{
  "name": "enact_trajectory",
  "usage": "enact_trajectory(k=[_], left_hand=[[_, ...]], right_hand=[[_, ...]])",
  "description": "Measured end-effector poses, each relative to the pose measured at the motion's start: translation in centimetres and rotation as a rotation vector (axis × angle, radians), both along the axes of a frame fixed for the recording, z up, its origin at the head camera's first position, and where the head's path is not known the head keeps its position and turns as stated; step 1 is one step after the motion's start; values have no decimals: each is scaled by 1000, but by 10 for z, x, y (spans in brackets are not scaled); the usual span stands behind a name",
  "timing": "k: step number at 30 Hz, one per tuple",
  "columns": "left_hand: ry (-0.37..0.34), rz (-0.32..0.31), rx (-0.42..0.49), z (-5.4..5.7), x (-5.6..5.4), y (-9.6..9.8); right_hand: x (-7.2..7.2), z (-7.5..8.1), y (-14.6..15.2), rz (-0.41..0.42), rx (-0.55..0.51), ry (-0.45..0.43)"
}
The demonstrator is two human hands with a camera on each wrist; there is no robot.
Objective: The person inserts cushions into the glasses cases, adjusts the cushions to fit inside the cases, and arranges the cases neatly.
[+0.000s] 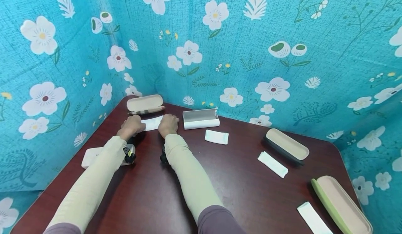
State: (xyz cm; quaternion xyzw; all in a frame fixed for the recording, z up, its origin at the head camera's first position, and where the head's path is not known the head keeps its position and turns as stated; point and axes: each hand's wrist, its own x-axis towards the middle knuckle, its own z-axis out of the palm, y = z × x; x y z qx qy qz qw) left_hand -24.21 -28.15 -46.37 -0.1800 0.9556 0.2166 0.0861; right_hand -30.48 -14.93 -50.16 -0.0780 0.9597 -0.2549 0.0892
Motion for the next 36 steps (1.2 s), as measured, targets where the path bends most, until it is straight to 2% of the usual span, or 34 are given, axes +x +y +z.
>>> enact_trajectory(k=[4,10,18,23,30,36], left_hand=[[25,-6,0,-3,-1,-1],[31,-1,-21,-4,0,-6],[32,-8,-24,-7,-1,-4],[37,3,-17,-7,-2,-3],[21,2,-16,-10,-1,-5],[26,-1,-15,-10,-3,-6]], right_hand=[[0,-3,0,-24,-31,-8],[4,-6,-4,-8,-20,33],[10,-5,3,-35,-57,0],[11,-2,5,-16,-54,24],[9,-9,4,-7,-41,56],[6,-8,5,-5,-19,60]])
